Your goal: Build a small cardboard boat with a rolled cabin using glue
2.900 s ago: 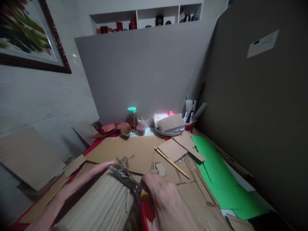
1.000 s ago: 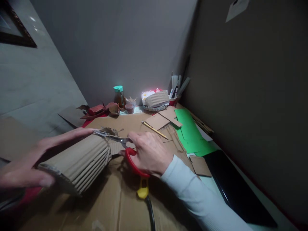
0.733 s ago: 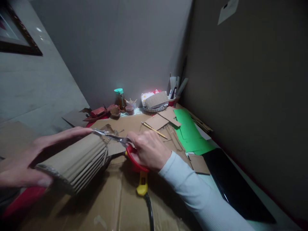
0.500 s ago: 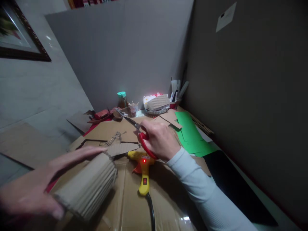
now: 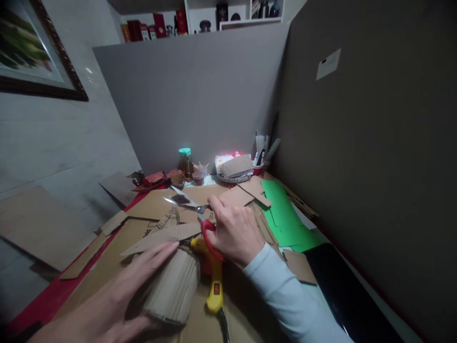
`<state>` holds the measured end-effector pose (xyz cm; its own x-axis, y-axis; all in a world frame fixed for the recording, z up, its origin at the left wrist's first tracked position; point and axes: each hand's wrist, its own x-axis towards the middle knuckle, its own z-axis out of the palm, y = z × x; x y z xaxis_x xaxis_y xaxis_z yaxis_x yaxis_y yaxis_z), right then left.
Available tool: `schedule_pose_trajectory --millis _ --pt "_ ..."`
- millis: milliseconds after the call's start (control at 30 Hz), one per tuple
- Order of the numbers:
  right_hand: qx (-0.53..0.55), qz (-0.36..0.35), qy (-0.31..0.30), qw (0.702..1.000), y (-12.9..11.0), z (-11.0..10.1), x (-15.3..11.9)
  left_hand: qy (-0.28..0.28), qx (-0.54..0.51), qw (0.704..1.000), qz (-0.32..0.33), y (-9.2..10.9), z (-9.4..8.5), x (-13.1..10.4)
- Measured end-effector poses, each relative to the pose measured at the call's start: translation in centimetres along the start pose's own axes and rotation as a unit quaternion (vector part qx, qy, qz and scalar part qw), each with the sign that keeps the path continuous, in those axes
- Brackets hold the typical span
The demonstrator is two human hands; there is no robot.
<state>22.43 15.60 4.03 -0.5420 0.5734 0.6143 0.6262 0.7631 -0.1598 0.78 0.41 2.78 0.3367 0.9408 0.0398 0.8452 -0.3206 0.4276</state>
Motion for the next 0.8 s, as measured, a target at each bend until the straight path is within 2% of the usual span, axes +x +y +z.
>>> schedule_pose_trajectory --millis 133,200,267,300,400,467,633,800 --pt "-0.050 -0.008 0.003 0.999 -0.6 -0.2 -0.1 -0.005 0.043 0.998 0.037 -0.6 -0.6 -0.8" --pt "-0.073 -0.014 0.006 0.997 -0.8 -0.2 -0.1 0.018 0.057 0.997 0.051 -1.1 -1.0 -1.1" --pt "-0.091 -0.018 0.007 0.996 -1.0 -0.2 0.0 0.098 0.072 0.991 0.047 -1.6 -1.7 -1.3" --pt "-0.099 -0.018 0.007 0.995 -1.2 -0.1 0.0 0.161 0.079 0.983 0.041 -1.7 -2.1 -1.2" --pt "-0.114 -0.023 0.009 0.993 -1.6 -0.2 0.0 0.342 0.098 0.933 0.049 -1.0 -3.4 -0.2" --pt "-0.119 -0.031 0.012 0.992 -2.0 -0.2 -0.1 0.380 0.111 0.915 0.074 -0.1 -4.1 1.1" --pt "-0.124 -0.047 0.032 0.991 -2.7 -0.2 -0.6 0.392 0.157 0.899 0.114 2.1 -4.3 4.1" --pt "-0.123 -0.046 0.053 0.990 -3.0 -0.3 -0.8 0.355 0.195 0.906 0.126 2.5 -4.1 5.2"
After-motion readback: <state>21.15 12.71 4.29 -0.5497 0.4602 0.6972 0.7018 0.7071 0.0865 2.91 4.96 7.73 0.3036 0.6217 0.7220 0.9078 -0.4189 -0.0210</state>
